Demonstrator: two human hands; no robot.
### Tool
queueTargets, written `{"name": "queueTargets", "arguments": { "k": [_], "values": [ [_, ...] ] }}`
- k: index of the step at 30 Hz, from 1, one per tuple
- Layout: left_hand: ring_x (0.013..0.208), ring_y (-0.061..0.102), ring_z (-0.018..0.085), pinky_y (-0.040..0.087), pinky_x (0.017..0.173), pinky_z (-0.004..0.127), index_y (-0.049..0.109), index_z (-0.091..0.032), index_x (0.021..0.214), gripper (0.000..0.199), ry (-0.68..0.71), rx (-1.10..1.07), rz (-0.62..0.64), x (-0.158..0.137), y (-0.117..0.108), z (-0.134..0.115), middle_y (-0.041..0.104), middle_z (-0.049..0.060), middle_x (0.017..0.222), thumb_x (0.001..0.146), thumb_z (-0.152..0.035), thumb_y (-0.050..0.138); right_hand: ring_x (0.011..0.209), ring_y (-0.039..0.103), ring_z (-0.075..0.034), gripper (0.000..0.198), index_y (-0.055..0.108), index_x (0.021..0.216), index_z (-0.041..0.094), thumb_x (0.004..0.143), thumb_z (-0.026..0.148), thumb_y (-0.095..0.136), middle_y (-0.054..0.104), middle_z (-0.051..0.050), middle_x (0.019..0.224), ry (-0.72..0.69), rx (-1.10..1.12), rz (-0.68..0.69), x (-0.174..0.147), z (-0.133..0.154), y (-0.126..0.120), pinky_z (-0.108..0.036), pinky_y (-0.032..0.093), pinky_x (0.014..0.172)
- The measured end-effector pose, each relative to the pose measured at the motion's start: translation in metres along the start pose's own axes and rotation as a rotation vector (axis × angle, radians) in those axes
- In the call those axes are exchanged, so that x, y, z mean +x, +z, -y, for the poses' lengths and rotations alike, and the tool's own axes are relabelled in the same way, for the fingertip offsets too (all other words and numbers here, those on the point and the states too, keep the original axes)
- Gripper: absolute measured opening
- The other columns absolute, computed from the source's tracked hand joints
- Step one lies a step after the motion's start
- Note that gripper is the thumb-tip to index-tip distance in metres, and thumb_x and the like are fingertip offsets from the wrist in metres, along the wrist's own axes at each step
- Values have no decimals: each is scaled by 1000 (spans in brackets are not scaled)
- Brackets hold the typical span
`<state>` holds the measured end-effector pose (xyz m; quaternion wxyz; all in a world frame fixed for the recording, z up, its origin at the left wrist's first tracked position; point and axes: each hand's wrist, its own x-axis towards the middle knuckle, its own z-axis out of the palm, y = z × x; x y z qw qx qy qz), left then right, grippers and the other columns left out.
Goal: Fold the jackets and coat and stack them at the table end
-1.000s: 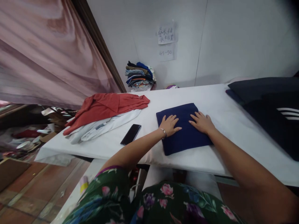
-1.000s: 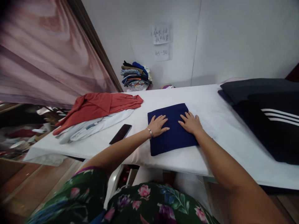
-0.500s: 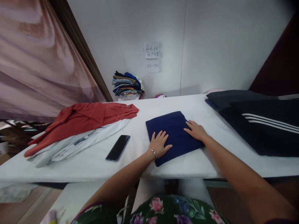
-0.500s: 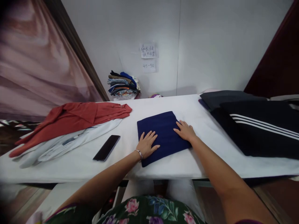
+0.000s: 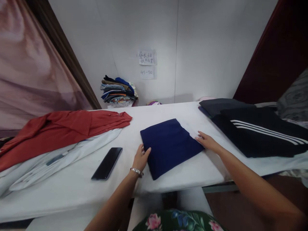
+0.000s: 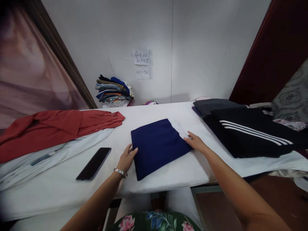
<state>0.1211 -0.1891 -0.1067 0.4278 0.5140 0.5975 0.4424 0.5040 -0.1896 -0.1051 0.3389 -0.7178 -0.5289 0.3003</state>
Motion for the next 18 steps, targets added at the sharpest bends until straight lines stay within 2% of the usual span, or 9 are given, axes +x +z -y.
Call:
{"name": "queueTargets", "arguments": {
  "k": [3, 5, 7, 9, 11, 14, 18],
  "values": [
    [124, 47, 26, 48, 91, 41, 41, -19, 133, 58, -260, -262, 9, -3, -8, -10, 42, 16, 141, 81, -35, 63, 104, 60, -23, 72, 41, 140, 18, 78, 50, 59, 58, -11, 127, 66, 71, -3, -7, 0, -6, -28, 51, 76],
    [117, 53, 24, 53, 79, 37, 38, -19, 134, 63, -316, -349, 21, -6, -11, -17, 46, 16, 137, 78, -34, 66, 96, 62, -22, 75, 38, 141, 18, 78, 53, 59, 61, -11, 120, 91, 72, 23, -7, 3, -9, -26, 51, 66],
    [95, 63, 20, 55, 67, 32, 39, -18, 132, 67, -367, -389, 70, -7, -14, -22, 57, 15, 122, 75, -34, 70, 86, 63, -21, 80, 34, 143, 17, 77, 56, 59, 63, -11, 113, 108, 69, 62, -5, 8, -11, -26, 49, 60],
    [74, 65, 16, 53, 58, 28, 48, -17, 125, 61, -424, -393, 161, -9, -14, -25, 64, 12, 105, 73, -36, 72, 79, 64, -21, 83, 32, 144, 17, 76, 58, 59, 63, -12, 111, 133, 79, 111, -3, 12, -13, -27, 48, 57],
    [64, 64, 15, 52, 52, 26, 56, -17, 115, 52, -445, -347, 228, -11, -13, -26, 67, 9, 93, 71, -37, 74, 80, 64, -21, 84, 32, 144, 18, 75, 58, 60, 62, -14, 114, 165, 86, 149, 0, 16, -13, -28, 49, 59],
    [63, 66, 17, 53, 53, 27, 55, -18, 115, 51, -414, -269, 191, -14, -8, -27, 70, 6, 84, 70, -28, 76, 94, 63, -24, 83, 34, 143, 20, 74, 56, 63, 57, -16, 124, 189, 49, 173, 3, 20, -14, -30, 51, 70],
    [72, 69, 18, 57, 67, 28, 52, -16, 119, 55, -399, -324, 122, -17, -1, -27, 72, 6, 82, 69, -14, 75, 101, 62, -26, 79, 38, 140, 21, 74, 53, 65, 60, -14, 123, 192, 56, 221, 6, 24, -15, -32, 52, 72]
  ]
}}
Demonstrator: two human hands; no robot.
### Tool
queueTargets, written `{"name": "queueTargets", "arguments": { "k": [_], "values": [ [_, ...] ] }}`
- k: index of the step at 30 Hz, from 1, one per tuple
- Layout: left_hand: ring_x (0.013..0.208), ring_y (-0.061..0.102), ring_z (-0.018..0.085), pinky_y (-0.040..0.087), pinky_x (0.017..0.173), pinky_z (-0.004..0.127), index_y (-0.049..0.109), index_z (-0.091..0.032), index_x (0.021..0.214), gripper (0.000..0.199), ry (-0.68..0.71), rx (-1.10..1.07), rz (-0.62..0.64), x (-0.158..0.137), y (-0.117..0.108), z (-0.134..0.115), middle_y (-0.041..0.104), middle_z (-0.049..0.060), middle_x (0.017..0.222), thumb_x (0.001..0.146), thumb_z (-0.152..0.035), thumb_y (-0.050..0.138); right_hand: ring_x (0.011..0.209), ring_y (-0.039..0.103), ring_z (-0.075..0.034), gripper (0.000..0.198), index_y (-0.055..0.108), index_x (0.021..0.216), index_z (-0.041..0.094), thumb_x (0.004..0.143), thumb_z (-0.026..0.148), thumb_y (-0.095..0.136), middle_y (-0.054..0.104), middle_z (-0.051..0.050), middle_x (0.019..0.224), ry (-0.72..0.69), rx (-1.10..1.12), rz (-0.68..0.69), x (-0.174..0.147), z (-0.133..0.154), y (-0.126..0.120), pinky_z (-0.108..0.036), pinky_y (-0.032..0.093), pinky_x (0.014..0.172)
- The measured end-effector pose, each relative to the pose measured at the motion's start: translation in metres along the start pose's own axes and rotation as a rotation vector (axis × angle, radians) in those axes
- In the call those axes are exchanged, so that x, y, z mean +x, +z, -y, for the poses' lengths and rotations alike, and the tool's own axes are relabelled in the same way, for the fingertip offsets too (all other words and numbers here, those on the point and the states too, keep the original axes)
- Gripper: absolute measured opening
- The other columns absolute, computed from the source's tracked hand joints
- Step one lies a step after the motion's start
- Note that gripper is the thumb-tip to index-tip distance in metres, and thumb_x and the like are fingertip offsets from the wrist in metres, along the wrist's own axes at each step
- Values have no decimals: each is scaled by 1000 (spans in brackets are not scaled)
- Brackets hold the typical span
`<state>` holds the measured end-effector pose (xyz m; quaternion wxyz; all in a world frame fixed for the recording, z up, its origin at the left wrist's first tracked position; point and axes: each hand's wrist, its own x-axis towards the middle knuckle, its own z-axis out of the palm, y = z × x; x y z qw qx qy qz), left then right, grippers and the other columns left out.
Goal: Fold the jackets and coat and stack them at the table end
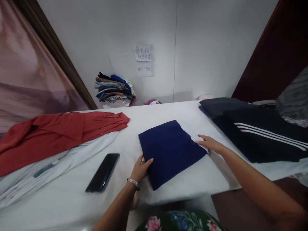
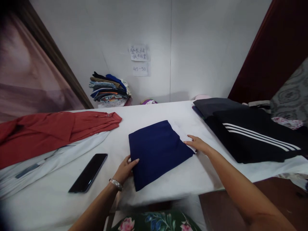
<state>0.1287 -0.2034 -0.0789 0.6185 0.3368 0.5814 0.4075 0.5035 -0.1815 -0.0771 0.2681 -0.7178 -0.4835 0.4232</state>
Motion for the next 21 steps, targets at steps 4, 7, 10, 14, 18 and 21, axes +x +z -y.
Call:
{"name": "queueTargets", "arguments": {
  "k": [4, 7, 10, 14, 18, 21],
  "values": [
    [74, 70, 19, 57, 72, 30, 51, -14, 121, 54, 20, -101, -33, -1, -2, -5, 73, 7, 82, 71, -10, 73, 96, 65, -25, 60, 54, 125, 23, 72, 47, 68, 67, -10, 111, 25, 293, 91, -8, 4, 7, -28, 53, 65],
    [75, 70, 19, 57, 73, 29, 54, -15, 120, 48, 28, -182, -75, -4, -9, -14, 73, 7, 85, 75, -11, 68, 87, 67, -22, 43, 62, 108, 21, 72, 44, 69, 70, -9, 100, 64, 479, 154, -21, 5, 18, -27, 52, 62],
    [79, 71, 24, 58, 73, 35, 60, -13, 115, 37, -152, -233, -1, -11, -16, -20, 73, 9, 87, 79, -21, 64, 79, 67, -19, 37, 64, 102, 20, 72, 41, 71, 71, -6, 92, 61, 614, 212, -33, 6, 28, -25, 52, 61],
    [88, 69, 28, 58, 77, 39, 62, -15, 114, 40, -302, -237, 93, -16, -17, -21, 73, 11, 95, 78, -33, 65, 83, 66, -16, 43, 60, 113, 28, 72, 35, 70, 70, -1, 99, -9, 790, 288, -39, 11, 36, -23, 52, 66],
    [89, 69, 27, 60, 73, 39, 63, -27, 109, 38, -218, -121, -2, -14, -13, -24, 74, 2, 92, 71, -22, 71, 82, 66, -16, 59, 55, 122, 32, 67, 23, 70, 70, 1, 98, -87, 880, 308, -36, 29, 35, -25, 52, 69],
    [83, 70, 25, 61, 69, 38, 65, -38, 101, 36, -147, -39, -54, -16, -14, -34, 73, -9, 87, 71, -17, 69, 80, 66, -15, 67, 53, 126, 31, 63, 16, 70, 71, 1, 97, -195, 909, 270, -40, 51, 23, -23, 51, 67]
  ]
}}
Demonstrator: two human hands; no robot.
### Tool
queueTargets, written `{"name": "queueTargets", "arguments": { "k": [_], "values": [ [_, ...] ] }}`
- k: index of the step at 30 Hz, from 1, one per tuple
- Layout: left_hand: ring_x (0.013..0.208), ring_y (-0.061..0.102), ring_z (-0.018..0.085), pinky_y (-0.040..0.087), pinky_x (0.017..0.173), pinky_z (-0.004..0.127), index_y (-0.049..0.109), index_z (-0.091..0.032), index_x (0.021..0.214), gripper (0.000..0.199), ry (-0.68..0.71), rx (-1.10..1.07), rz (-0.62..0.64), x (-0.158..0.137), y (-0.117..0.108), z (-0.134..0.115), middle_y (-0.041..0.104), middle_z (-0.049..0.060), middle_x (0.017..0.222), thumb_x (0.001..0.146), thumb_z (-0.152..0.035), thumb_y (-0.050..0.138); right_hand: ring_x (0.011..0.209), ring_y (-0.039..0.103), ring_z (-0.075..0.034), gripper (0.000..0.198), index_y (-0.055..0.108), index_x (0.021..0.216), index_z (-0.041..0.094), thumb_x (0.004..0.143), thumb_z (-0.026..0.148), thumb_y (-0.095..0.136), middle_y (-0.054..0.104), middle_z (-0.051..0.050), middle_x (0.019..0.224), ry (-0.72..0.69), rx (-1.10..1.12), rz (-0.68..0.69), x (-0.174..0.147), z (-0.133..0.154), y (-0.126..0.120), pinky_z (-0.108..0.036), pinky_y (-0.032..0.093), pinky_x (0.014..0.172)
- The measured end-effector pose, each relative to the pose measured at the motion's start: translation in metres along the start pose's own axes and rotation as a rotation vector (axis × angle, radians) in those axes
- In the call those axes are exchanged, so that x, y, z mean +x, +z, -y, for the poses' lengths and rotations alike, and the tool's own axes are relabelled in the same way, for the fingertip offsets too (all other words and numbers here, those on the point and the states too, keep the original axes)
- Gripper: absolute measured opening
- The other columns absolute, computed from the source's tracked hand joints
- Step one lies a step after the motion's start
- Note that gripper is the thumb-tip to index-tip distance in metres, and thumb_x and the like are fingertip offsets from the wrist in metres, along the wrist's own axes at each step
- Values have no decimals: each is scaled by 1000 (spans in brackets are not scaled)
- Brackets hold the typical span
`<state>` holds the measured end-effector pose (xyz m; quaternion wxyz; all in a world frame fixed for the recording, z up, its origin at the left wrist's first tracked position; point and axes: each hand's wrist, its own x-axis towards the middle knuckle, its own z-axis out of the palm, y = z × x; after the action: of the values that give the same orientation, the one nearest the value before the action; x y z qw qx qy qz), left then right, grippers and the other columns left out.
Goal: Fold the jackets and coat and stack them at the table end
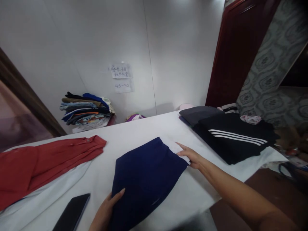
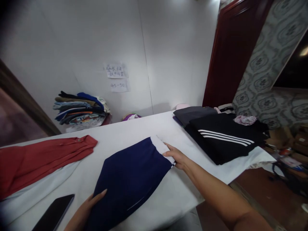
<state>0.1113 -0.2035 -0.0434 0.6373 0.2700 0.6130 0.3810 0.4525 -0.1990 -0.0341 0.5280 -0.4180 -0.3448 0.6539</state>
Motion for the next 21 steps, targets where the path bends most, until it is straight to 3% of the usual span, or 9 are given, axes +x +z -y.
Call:
{"name": "queueTargets", "arguments": {
  "k": [4, 9, 16, 21],
  "values": [
    [79, 70, 22, 62, 65, 34, 65, -45, 99, 38, 96, 25, 3, -13, 4, -18, 72, -16, 82, 74, -17, 66, 78, 66, -14, 69, 53, 128, 28, 62, 14, 70, 70, 0, 100, -113, -28, 38, -8, 43, 5, -22, 50, 66],
    [75, 71, 22, 61, 60, 32, 67, -35, 102, 34, 152, -25, 57, -25, 37, -48, 73, -9, 88, 77, -14, 62, 77, 65, -14, 70, 52, 129, 28, 62, 13, 70, 70, -1, 100, -188, -107, 22, -15, 93, -6, -22, 50, 63],
    [70, 71, 25, 60, 64, 36, 60, -16, 116, 41, 231, -43, 259, -5, 114, -92, 74, 8, 84, 76, -14, 64, 71, 64, -13, 69, 51, 129, 26, 63, 12, 65, 69, -2, 97, -272, -178, -25, -5, 151, -50, -22, 51, 61],
    [69, 70, 23, 59, 70, 37, 61, -12, 113, 41, 333, -57, 428, 33, 189, -110, 73, 10, 85, 72, -11, 65, 64, 61, -12, 77, 38, 139, 28, 67, 11, 60, 68, -3, 95, -262, -330, -227, 4, 196, -100, -23, 50, 56]
  ]
}}
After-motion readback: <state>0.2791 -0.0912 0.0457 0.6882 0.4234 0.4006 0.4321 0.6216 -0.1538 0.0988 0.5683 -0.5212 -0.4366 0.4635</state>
